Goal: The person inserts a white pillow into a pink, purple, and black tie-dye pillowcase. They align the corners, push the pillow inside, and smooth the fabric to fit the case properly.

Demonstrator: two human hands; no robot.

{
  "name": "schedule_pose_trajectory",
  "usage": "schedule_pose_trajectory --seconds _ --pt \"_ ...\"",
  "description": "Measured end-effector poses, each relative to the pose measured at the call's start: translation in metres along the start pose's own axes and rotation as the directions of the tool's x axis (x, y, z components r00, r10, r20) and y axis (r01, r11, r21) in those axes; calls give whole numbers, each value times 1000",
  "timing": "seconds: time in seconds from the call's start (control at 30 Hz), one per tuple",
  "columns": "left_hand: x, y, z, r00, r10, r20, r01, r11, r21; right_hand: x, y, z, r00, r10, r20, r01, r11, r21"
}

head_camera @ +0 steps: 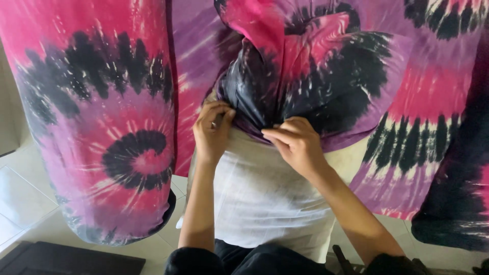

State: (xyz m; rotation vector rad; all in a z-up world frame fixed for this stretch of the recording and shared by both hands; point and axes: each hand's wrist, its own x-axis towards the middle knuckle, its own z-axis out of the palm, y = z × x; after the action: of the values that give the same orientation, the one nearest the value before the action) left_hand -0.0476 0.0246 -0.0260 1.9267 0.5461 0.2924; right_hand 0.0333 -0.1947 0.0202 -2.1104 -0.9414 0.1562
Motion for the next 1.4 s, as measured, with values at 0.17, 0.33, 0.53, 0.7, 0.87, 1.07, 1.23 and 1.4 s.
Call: schedule_pose_trajectory --seconds 0.17,0.33,0.53,0.7,0.87,1.07,1.23,1.4 --pt "-8 -36 -11 984 -122 -132 101 982 -159 -9 29 -56 970 40 239 1 986 -166" --pt "26 -53 6 960 -83 -269 62 994 -87 -55 50 -53 934 297 197 -234 927 -292" --pt "-13 69 48 914 404 31 -399 911 -99 -159 8 -27 823 557 114 -566 786 247" --pt "-50 70 105 712 615 339 -696 683 223 -191 53 -57 677 731 87 -634 519 574" --pt "-24 48 98 810 448 379 -561 780 277 -239 133 -8 -22 924 381 -817 -237 527" --pt "-5 63 46 912 238 334 -277 958 73 -182 62 -47 193 955 224 -839 42 542" --pt "4 99 -21 954 -86 287 122 986 -111 -7 -162 -117 835 458 305 -545 765 342" --pt "-29 104 -41 981 -171 95 194 918 -347 -16 -170 -46 854 451 258 -494 859 134"
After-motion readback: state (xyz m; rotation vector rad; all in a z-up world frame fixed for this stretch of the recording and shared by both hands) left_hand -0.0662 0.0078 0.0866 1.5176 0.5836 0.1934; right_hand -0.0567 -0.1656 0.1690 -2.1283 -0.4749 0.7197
